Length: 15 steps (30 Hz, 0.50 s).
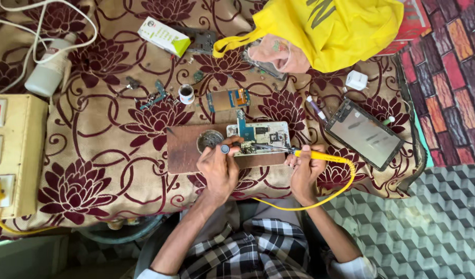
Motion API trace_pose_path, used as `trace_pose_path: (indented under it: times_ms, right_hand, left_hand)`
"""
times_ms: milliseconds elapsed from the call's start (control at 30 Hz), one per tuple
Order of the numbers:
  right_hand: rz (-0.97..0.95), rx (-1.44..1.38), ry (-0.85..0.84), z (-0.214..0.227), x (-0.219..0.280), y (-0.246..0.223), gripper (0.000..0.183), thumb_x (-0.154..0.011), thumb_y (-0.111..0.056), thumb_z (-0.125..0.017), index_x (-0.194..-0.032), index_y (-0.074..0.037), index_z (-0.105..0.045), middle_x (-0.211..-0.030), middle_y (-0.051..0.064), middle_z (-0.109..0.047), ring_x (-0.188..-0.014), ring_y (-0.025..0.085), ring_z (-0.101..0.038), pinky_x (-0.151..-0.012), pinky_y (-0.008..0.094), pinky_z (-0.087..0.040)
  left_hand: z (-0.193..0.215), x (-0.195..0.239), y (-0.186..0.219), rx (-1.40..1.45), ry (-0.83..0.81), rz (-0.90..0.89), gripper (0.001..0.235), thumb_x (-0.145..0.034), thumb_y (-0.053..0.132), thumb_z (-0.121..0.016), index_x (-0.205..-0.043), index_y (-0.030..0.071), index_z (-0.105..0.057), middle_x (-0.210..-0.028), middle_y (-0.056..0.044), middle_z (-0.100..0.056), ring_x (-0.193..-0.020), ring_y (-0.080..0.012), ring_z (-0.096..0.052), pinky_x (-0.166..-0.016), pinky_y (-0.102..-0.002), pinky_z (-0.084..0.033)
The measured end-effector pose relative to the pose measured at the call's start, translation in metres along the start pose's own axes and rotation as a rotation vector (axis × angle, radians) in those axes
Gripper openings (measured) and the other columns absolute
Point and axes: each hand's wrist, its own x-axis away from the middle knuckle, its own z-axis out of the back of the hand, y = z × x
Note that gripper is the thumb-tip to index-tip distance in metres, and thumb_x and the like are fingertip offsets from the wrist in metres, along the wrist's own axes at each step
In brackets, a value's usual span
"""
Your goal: The person solders a circuit board using a soldering iron and solder wire. They repeatedly apply heat and solder to various points on the board while holding it steady with the other hand. The board is placed on a wooden stand on a patterned tablecloth.
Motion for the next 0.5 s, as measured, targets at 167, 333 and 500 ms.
trace_pose_path:
  times_ms: [167, 333, 500]
  right_hand:
    - [0.02, -0.066, -0.018, 0.0009, -0.0015, 0.0003, 0.02, -0.112, -0.018, -0.05, -0.1, -0.004, -0.043, -0.07, 0.004, -0.044, -0.057, 0.014, -0.051, -0.059, 0.035, -0.054]
    - [0.103, 0.049, -0.165, -0.0007, 0.0005, -0.0039, 0.024, -0.11, -0.024, -0.049, -0.108, -0.001, -0.044, -0.074, 0.009, -0.055, -0.062, 0.017, -0.058, -0.066, 0.036, -0.059]
    - [0.076, 0.061, -0.24, 0.002, 0.0025, -0.0045, 0.025, -0.114, -0.024, -0.05, -0.114, -0.001, -0.043, -0.079, 0.009, -0.056, -0.069, 0.014, -0.056, -0.072, 0.035, -0.059]
  left_hand:
    - [-0.0009, -0.0025, 0.0015, -0.018, -0.005, -0.017, 0.024, -0.083, -0.014, -0.059, -0.095, 0.007, -0.062, -0.101, 0.001, -0.078, -0.058, -0.0126, -0.061, -0.057, -0.03, -0.036]
    - [-0.001, -0.0025, 0.0006, -0.015, -0.003, -0.031, 0.025, -0.082, -0.013, -0.059, -0.095, 0.008, -0.063, -0.101, 0.001, -0.078, -0.058, -0.0119, -0.063, -0.058, -0.03, -0.036]
    - [-0.0005, -0.0012, -0.0026, 0.021, 0.018, 0.017, 0.027, -0.084, -0.016, -0.055, -0.098, 0.005, -0.066, -0.104, -0.001, -0.079, -0.05, -0.011, -0.055, -0.057, -0.03, -0.038]
